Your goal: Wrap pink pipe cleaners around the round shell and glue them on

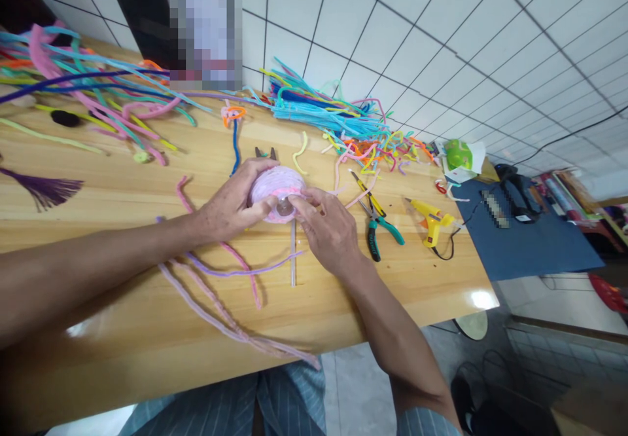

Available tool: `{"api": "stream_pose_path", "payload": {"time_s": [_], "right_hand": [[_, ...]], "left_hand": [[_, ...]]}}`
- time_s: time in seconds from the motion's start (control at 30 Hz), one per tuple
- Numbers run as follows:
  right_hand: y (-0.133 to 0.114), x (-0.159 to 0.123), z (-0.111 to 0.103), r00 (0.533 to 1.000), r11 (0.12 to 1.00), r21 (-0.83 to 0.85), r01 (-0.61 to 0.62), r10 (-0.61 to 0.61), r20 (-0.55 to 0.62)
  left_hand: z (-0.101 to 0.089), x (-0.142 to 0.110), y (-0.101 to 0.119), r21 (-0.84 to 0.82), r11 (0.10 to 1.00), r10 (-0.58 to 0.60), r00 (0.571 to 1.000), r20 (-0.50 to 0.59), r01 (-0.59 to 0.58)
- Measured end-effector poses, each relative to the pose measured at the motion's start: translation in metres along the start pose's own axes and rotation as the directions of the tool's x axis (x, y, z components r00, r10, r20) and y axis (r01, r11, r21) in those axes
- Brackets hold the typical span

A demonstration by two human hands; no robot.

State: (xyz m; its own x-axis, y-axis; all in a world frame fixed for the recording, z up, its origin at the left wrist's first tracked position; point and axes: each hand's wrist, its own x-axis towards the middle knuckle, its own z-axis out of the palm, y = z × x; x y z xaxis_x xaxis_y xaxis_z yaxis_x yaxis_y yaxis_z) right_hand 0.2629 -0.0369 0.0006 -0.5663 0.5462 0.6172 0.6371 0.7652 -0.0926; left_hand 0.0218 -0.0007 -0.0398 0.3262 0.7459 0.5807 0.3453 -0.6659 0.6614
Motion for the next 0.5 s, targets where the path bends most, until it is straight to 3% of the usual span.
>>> {"api": "stream_pose_path", "payload": {"time_s": [0.5], "right_hand": [[-0.0012,-0.0025,0.0008,0.999,0.999,0.001,-0.041,0.041,0.009]], "left_hand": [[0.0019,-0.0007,-0.0010,-0.017,0.999,-0.033,0.999,-0.008,0.033]]}}
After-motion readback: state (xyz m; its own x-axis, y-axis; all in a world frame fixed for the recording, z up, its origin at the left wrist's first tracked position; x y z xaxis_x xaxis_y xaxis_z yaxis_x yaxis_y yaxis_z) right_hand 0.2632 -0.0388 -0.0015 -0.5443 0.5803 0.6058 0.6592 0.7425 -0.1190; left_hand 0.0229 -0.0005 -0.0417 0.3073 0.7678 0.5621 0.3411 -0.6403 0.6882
